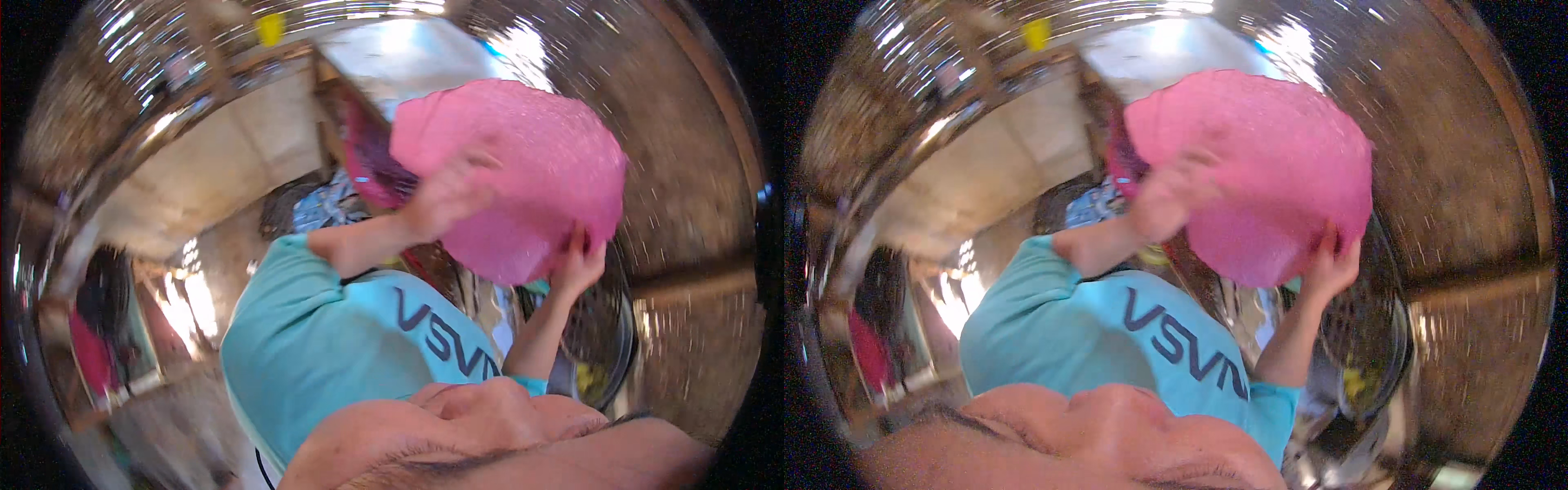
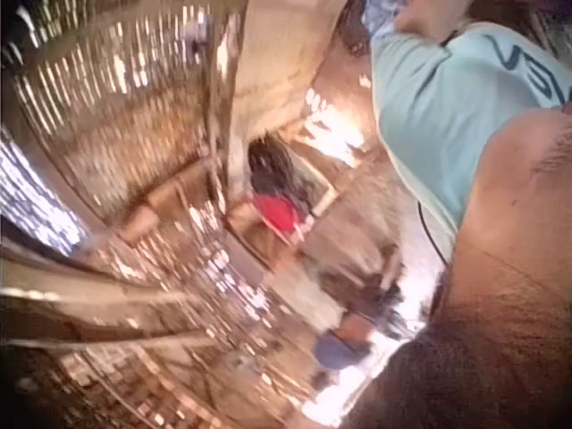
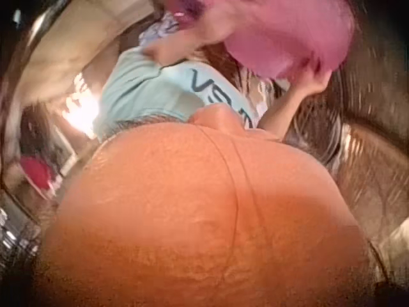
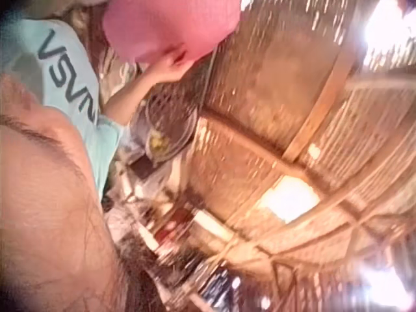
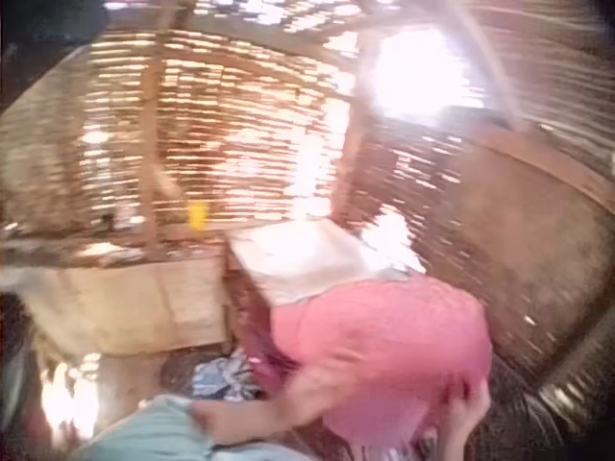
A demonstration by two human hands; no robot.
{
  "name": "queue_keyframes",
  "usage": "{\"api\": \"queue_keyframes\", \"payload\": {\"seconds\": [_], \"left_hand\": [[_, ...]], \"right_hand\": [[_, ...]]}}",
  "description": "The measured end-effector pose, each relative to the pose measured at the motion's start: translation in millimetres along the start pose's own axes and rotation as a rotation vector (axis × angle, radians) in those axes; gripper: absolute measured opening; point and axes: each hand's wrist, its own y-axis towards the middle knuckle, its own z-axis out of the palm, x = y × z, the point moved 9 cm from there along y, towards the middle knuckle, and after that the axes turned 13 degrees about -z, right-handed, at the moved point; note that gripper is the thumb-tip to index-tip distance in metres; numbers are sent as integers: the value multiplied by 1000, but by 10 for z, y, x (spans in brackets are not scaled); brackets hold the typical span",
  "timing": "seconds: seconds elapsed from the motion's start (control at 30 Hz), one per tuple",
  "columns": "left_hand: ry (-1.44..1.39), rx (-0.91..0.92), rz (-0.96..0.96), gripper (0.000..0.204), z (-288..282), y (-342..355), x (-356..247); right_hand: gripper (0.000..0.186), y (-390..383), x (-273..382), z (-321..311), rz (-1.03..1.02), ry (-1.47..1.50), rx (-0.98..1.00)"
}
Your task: The person picks up a circular tray with small yellow and pink crackers on it, places it into a large pot for steaming, then removes a grid and a cloth before using a tool to shape and place more pink crackers onto another tray.
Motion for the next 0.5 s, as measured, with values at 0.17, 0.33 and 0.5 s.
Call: {"api": "queue_keyframes", "payload": {"seconds": [0.17, 0.33, 0.5], "left_hand": [[29, -127, 176, 35, -183, 28, -283], [-35, -133, 149, 33, -371, 23, -248], [-43, -218, 120, 27, -413, 5, -248]], "right_hand": [[21, 214, -954, -890, 214, 391, -270], [30, -27, -1979, -2094, 400, 276, -568], [34, -572, -2781, -3242, 514, 144, -801]]}}
